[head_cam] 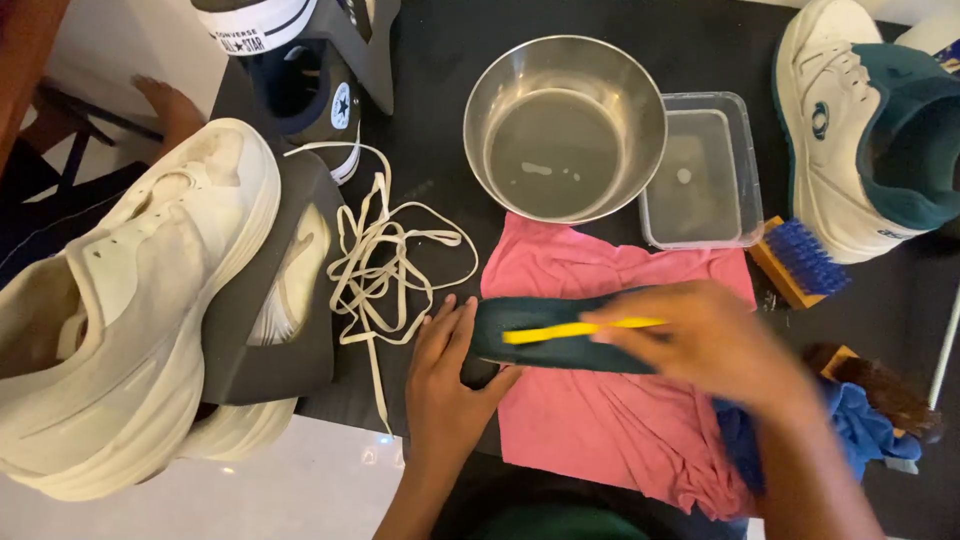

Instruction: The person scrubs a dark green shoe insole with a yellow toothbrush, repeatedly dipping the brush into a metal bowl of water. The insole is placed on a pink cloth on a black table, and the person continues scrubbing different areas of the insole throughout the video.

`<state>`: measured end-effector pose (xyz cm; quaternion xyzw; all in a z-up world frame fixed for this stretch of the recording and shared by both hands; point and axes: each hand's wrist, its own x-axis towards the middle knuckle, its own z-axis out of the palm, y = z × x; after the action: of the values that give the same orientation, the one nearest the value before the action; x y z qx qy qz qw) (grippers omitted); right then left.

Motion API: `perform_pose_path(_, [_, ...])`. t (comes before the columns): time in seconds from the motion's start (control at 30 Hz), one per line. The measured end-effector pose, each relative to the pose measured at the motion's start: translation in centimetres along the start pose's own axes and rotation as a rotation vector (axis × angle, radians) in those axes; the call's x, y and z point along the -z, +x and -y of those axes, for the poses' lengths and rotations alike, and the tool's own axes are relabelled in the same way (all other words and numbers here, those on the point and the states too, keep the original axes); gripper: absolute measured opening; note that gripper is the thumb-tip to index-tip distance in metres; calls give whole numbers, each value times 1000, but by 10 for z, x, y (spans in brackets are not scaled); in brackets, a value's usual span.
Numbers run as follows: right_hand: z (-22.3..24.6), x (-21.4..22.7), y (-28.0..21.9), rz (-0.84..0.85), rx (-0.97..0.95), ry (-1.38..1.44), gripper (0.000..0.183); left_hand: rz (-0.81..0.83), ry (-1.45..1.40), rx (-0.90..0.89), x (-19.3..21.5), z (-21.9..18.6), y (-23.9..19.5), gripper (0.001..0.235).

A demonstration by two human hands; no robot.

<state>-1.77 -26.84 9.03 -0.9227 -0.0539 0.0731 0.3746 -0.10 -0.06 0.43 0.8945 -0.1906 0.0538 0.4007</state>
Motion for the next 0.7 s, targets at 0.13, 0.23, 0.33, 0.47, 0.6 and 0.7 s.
perform_pose_path(0.13, [-26,16,-7,-10,-95,114,25,-21,-16,-35,-1,3,-1,77])
perform_pose_path(0.23, [4,-21,9,-58,-61,36,21,-59,18,-54,-1,0,0,74])
perform_pose_path(0.33, [5,-9,10,-83,110,-90,22,-41,-14,-21,-1,1,1,75])
perform_pose_path(0.47, [-7,14,-1,92,-329,-85,22,-38,-38,-17,-1,5,0,77])
perform_pose_path(0.6, [1,-16,11,5,-67,5,20,-73,17,-51,-3,6,0,73])
perform_pose_path(0.7, [2,0,6,50,-144,21,21,-54,-3,-28,-3,5,-1,72])
